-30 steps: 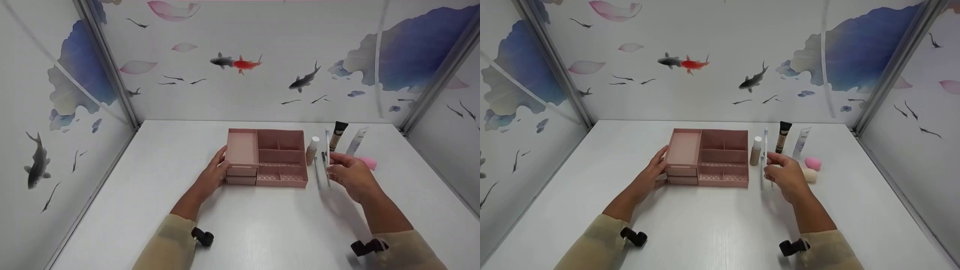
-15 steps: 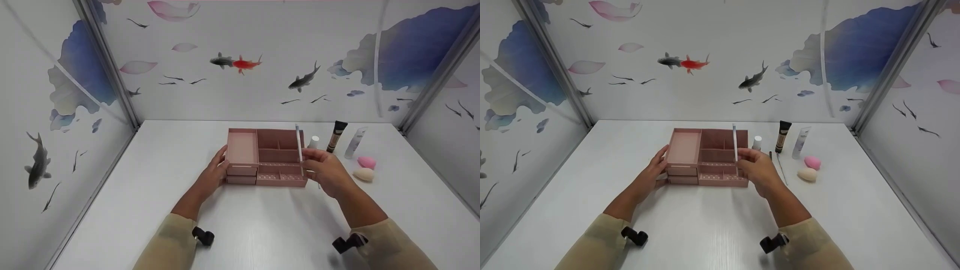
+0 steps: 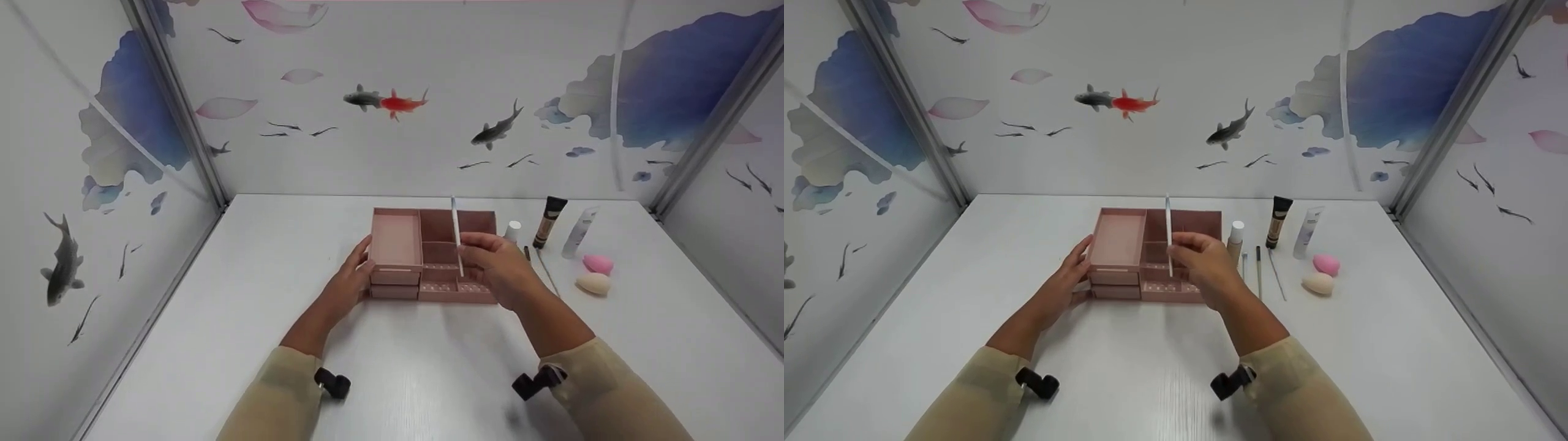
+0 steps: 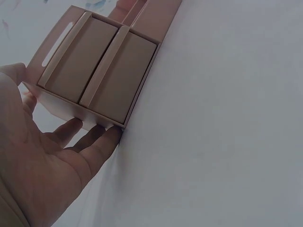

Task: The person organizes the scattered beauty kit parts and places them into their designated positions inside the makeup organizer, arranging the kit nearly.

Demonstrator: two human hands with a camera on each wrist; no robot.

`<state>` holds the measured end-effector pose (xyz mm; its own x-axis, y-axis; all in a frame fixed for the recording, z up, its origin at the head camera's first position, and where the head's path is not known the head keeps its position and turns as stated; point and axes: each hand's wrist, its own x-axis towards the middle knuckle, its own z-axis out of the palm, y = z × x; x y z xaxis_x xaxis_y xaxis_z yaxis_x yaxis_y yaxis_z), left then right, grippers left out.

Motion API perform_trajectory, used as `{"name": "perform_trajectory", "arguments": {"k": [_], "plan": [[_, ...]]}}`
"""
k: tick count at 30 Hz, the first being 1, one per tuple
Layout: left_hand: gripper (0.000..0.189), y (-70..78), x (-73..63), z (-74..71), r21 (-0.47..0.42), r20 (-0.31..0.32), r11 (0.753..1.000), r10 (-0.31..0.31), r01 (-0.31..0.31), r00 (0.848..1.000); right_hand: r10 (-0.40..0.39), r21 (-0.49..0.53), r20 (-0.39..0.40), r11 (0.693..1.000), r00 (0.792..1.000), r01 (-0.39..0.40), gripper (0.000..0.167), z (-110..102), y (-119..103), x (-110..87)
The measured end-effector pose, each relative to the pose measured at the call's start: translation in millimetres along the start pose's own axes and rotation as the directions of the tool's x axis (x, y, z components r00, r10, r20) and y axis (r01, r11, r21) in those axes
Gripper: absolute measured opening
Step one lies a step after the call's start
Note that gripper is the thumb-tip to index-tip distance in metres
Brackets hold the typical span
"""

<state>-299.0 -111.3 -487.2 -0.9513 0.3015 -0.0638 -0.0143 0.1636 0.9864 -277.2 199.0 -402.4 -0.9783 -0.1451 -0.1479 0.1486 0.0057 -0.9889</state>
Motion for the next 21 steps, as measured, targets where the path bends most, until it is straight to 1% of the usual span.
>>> {"name": "perform_trajectory", "arguments": {"k": [4, 8, 10, 14, 17, 21], "plan": [[0.052, -1.2, 0.9, -0.2, 0.001, -0.002, 1.000, -0.003, 0.003, 1.000, 0.002, 0.023, -0.012, 1.000, 1.000, -0.002, 0.032, 12, -3, 7.6], [0.053, -1.3, 1.6, 0.3, 0.002, -0.006, 1.000, -0.010, 0.010, 1.000, 0.010, 0.029, -0.009, 1.000, 1.000, -0.010, 0.034, 27, -6, 17.0], [0.053, -1.1, 2.1, 0.6, 0.000, -0.007, 1.000, -0.010, 0.010, 1.000, 0.010, 0.033, 0.004, 0.999, 1.000, -0.010, 0.037, 33, -8, 22.4], [0.054, -0.9, 1.9, 1.0, -0.003, 0.001, 1.000, 0.009, -0.009, 1.000, 0.014, 0.027, 0.024, 1.000, 1.000, -0.015, 0.042, 46, -11, 34.0], [0.055, -0.8, 0.9, 0.6, 0.004, 0.005, 1.000, 0.018, -0.019, 1.000, 0.029, 0.020, 0.037, 0.999, 0.999, -0.030, 0.044, 53, -13, 42.6], [0.055, 0.2, 0.3, -0.2, 0.011, 0.003, 1.000, 0.014, -0.014, 1.000, 0.048, 0.016, 0.047, 0.999, 0.998, -0.049, 0.042, 62, -14, 53.8]]}}
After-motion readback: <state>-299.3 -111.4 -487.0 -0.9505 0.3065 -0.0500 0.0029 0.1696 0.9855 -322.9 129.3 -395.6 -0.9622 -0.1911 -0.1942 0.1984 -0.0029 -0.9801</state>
